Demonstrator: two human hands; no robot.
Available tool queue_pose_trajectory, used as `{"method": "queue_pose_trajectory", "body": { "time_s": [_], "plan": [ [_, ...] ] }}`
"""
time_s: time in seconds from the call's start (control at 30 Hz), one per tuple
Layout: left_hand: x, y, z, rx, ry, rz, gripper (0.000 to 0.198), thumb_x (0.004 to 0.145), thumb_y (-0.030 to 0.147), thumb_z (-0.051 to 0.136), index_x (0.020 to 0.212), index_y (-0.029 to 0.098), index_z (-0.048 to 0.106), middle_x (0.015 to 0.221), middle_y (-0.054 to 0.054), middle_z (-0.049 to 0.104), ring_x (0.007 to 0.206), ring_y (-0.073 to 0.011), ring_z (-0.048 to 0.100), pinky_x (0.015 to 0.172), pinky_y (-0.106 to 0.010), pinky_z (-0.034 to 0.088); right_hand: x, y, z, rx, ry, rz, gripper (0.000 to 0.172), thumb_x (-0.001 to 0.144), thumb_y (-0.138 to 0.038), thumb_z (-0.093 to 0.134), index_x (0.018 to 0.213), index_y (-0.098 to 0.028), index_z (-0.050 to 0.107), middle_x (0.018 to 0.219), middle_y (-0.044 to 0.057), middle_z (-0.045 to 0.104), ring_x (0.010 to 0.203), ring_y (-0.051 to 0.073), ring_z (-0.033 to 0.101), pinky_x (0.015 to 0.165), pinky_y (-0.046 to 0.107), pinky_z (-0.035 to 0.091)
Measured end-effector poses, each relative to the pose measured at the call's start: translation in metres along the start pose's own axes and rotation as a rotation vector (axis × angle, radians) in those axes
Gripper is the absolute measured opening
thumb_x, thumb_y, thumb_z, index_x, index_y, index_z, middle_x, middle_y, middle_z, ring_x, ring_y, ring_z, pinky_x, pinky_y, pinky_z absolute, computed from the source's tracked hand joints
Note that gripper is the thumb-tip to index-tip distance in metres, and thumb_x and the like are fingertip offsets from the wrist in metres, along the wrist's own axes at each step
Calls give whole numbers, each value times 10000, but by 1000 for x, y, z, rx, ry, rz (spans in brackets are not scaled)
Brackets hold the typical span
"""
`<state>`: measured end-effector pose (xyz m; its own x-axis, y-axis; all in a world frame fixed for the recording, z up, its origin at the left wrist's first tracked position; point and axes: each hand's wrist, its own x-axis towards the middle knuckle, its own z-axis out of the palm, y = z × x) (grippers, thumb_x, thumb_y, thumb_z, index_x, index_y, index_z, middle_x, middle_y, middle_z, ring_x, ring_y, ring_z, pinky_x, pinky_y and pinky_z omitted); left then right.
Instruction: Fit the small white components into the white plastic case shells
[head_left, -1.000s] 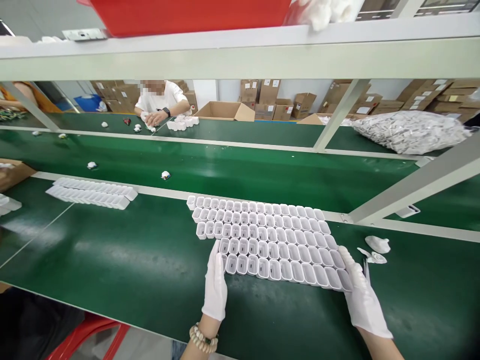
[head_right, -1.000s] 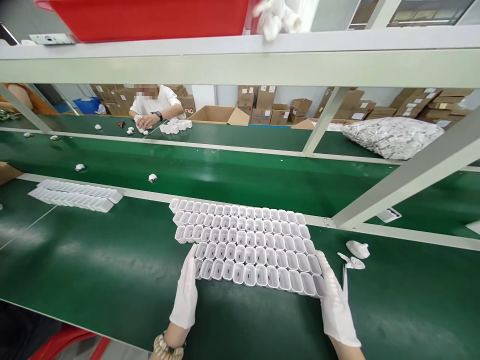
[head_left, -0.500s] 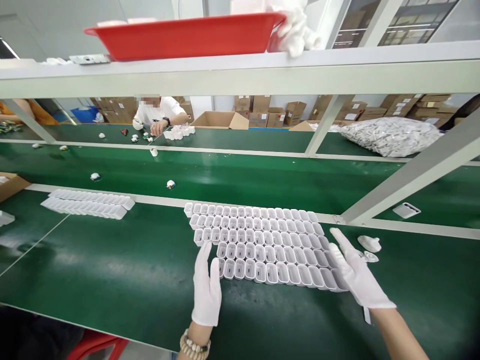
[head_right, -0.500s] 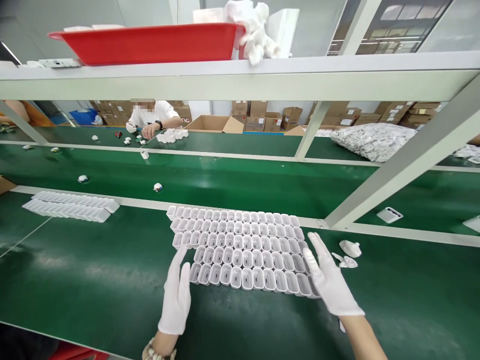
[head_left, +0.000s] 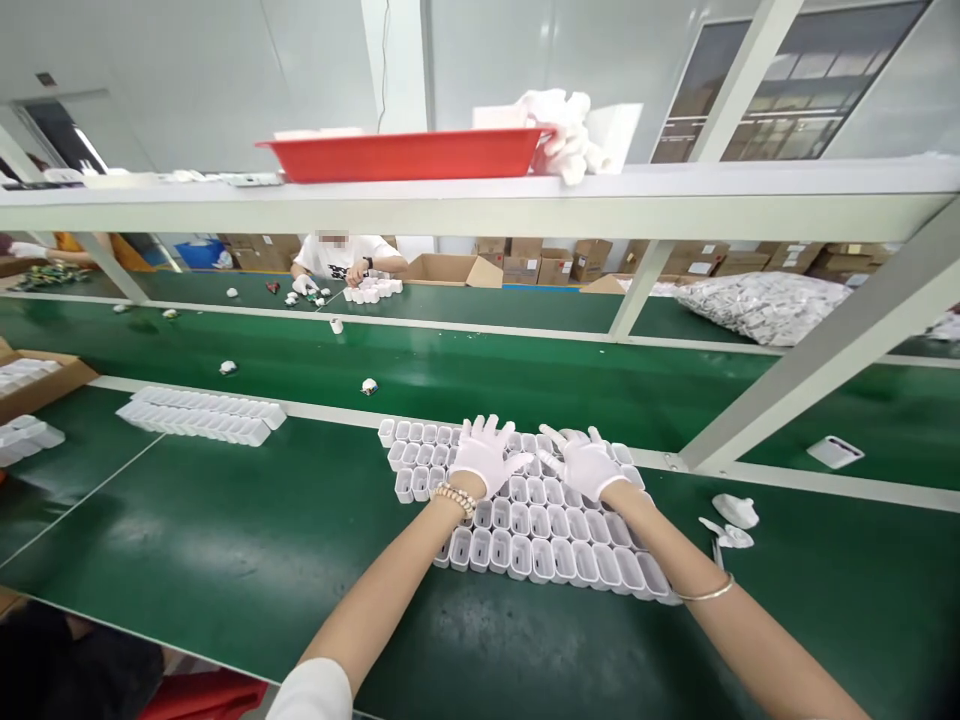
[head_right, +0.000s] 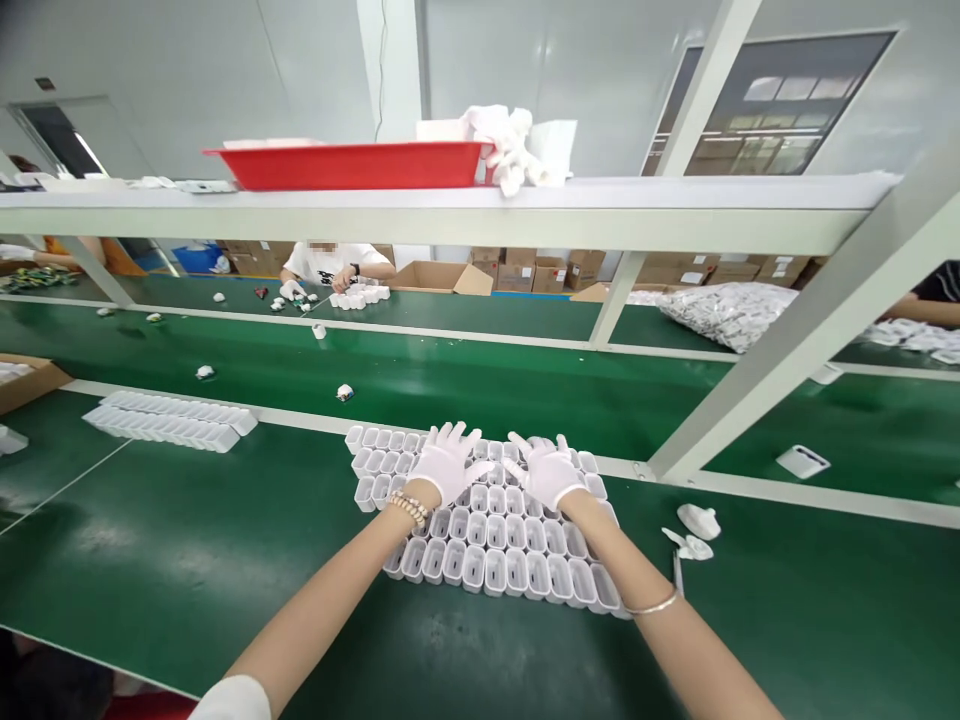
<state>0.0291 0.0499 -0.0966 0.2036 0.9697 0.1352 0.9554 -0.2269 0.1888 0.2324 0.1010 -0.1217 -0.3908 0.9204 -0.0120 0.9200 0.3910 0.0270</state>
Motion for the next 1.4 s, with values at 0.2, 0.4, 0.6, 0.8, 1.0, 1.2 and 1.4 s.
{"method": "queue_pose_trajectory", "body": {
  "time_s": [0.2,0.4,0.6,0.8,1.0,1.2,1.4],
  "plan": [
    [8,-4,18,-28,-38,-4,655,938,663,325,1411,241,487,1307,-127,608,1226,-338,518,1128,-576,274,-2,3,7,-45,-45,-12,643,956,-584,403,1474,-203,414,1265,133,631,1125,289,585,1023,492,331],
    [4,-5,22,-52,-65,5,700,915,706,318,1395,228,491,1356,-142,565,1276,-358,470,1068,-545,351,-8,2,12,-33,-73,16,651,933,-620,440,1427,-199,464,1230,137,636,1063,291,604,979,497,376],
    [4,-6,20,-68,-54,31,667,927,681,334,1411,245,476,1360,-128,568,1282,-355,467,1117,-573,275,-7,10,8,9,-40,17,531,963,-558,457,1371,-223,505,1317,105,587,1157,269,571,1036,514,378],
    [6,-22,10,-57,-33,30,560,954,591,416,1325,194,551,1290,-132,603,1224,-320,525,1108,-541,330,-3,35,0,31,19,76,539,974,-561,417,1396,-236,500,1384,117,560,1284,298,495,1116,584,245],
    [-2,-32,13,-64,-38,1,339,956,369,569,1246,194,574,1302,-105,568,1115,-237,591,945,-463,515,-9,39,12,50,-27,149,571,950,-603,426,1351,-217,553,1285,125,625,1171,290,572,1049,538,341],
    [-3,-29,19,-79,-65,-12,471,962,498,499,1320,196,546,1320,-120,587,1216,-291,548,1086,-566,360,-11,38,19,109,-62,201,594,928,-623,461,1342,-204,546,1273,119,620,1165,288,568,1030,535,360],
    [2,-28,16,-103,-77,-21,596,969,614,321,1367,227,539,1246,-123,668,1213,-319,565,1146,-565,248,-11,42,20,314,-20,219,571,938,-620,452,1293,-193,587,1240,120,644,1178,293,575,1052,569,346]
  ]
}}
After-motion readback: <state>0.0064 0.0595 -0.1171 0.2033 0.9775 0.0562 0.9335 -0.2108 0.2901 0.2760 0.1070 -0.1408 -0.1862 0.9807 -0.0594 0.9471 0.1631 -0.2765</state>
